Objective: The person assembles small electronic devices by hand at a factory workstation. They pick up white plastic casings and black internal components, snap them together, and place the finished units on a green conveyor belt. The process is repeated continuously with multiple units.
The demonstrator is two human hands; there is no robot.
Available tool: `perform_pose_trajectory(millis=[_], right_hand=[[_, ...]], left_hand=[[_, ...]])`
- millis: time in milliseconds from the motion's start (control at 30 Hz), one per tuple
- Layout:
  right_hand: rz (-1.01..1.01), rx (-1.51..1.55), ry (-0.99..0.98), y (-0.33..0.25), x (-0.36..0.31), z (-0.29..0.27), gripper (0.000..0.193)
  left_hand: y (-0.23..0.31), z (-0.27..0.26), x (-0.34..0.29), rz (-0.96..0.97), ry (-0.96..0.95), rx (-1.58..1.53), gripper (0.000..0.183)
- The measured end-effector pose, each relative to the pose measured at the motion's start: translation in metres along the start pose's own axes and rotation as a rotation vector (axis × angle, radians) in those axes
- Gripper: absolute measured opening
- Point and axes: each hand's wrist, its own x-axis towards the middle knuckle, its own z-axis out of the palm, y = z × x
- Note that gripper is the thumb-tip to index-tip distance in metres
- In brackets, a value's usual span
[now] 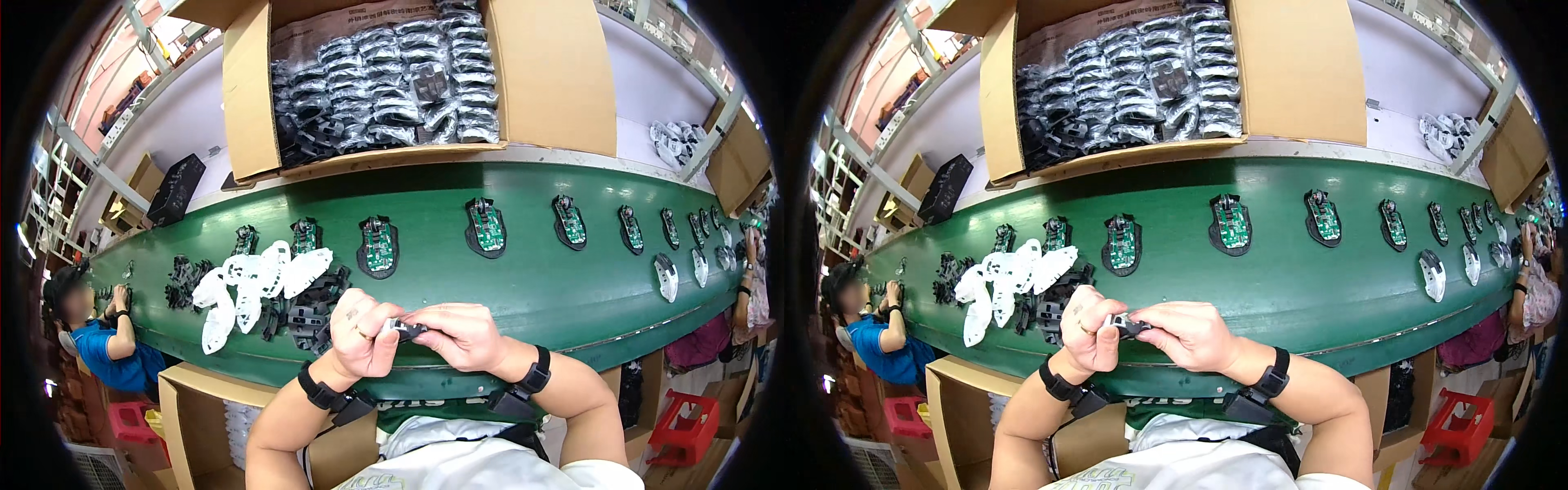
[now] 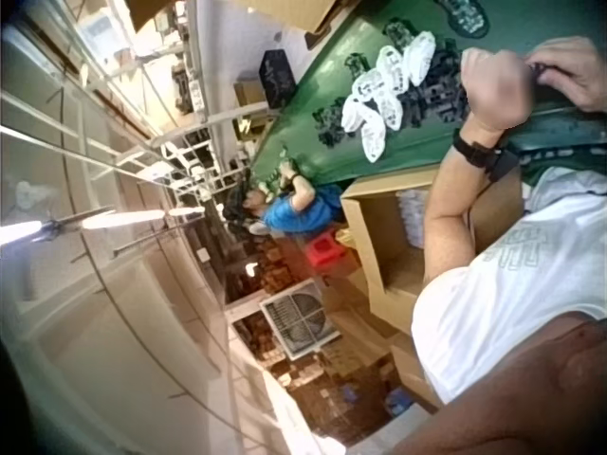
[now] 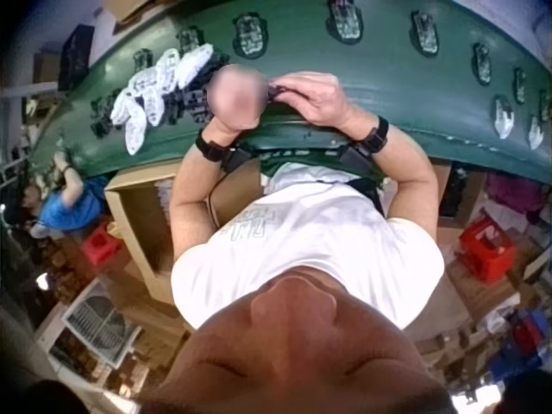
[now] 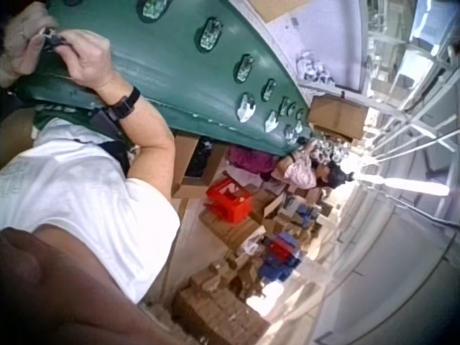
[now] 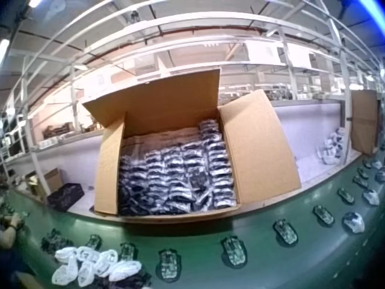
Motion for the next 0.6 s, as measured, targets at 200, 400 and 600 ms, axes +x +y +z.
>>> perform_pose_trajectory(millis=[200, 400, 600], right_hand=[[0.084, -0.052, -0.036, -0.005, 0.012, -0.011, 0.022], [0.737, -0.702, -0.113, 0.016, 0.024, -0.11, 0.028], [0.217, -0.677, -0.21, -0.011, 0.03, -0.043, 0.038]], left_hand=[[-0.008, -0.007, 0.007, -0.004, -0.041, 0.061, 0.026], [-0.05, -0.061, 0.007, -0.519, 0.052, 0.588, 0.03], [-0.074, -0.067, -0.02, -0.636, -0.417, 1.004, 0.066]])
